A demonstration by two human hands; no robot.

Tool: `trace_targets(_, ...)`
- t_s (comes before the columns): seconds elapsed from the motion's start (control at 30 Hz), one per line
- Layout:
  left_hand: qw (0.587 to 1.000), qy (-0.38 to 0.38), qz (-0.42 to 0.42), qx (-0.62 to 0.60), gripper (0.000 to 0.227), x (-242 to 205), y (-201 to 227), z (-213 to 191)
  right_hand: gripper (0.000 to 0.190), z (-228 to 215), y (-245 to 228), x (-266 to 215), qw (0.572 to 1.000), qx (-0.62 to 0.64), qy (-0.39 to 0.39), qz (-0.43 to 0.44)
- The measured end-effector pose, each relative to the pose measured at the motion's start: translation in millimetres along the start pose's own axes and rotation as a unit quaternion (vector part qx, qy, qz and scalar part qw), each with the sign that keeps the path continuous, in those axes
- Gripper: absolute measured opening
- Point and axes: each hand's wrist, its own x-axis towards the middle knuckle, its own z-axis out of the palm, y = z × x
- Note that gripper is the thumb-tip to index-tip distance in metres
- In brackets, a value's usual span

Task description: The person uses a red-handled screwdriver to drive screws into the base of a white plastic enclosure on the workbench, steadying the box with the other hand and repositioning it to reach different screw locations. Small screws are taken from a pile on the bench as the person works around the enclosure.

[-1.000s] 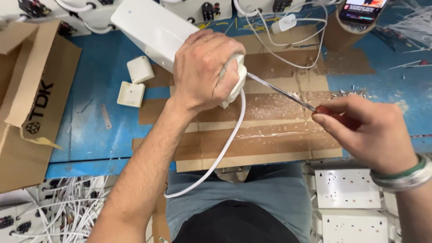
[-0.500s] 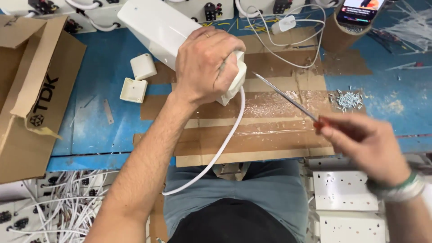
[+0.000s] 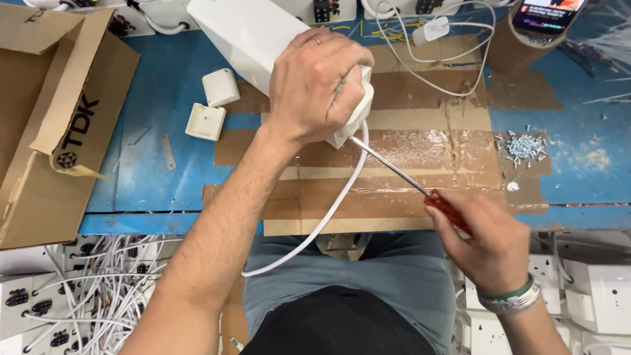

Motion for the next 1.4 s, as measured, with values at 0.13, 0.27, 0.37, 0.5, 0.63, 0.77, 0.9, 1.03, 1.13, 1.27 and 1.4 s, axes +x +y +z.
trace_targets(0.13,1.0,-0.008,-0.012,-0.008,0.015,1.8,1.5,2.1,0.021,8.6,16.1,-2.9,0.996,0.029,-0.034,0.074)
trace_targets(0.27,1.0,0.003,-0.02,-0.006,0.015,-1.1,0.7,2.3,0.021,1.2,35.7,15.4,0.868,0.3,-0.194,0.345)
trace_targets(0.37,1.0,0.014,-0.017,-0.004,0.014,0.7,-0.5,5.1,0.032,-6.1,31.8,13.4,0.95,0.174,-0.191,0.178)
trace_targets(0.5,0.999,0.009,-0.031,0.004,0.013,1.3,2.7,3.8,0.031,0.0,30.1,12.8,0.98,-0.091,-0.177,-0.031)
trace_targets(0.63,1.0,0.009,-0.028,0.005,0.014,0.7,1.9,3.3,0.034,1.8,32.4,18.9,0.975,0.148,-0.16,0.046)
trace_targets(0.77,1.0,0.016,-0.026,-0.003,0.014,0.3,4.0,4.5,0.028,7.8,69.7,18.1,0.721,0.454,-0.306,0.424)
trace_targets(0.9,1.0,0.018,-0.017,-0.003,0.014,0.0,1.5,5.2,0.024,7.7,73.5,15.6,0.707,0.483,-0.309,0.413)
trace_targets(1.03,1.0,0.001,-0.017,-0.002,0.015,-0.3,2.8,3.7,0.033,-1.4,39.3,11.1,0.96,0.172,-0.157,0.153)
trace_targets(1.13,1.0,0.006,-0.019,0.005,0.015,0.9,1.3,3.9,0.027,0.2,34.4,14.4,0.989,0.094,-0.101,0.051)
trace_targets(1.27,1.0,0.003,-0.025,-0.002,0.015,-1.0,1.5,3.7,0.02,5.1,66.8,13.0,0.799,0.352,-0.282,0.397)
trace_targets(1.4,1.0,0.011,-0.017,-0.006,0.015,-1.5,-2.7,7.0,0.029,-16.6,26.7,29.2,0.978,0.102,-0.167,0.069)
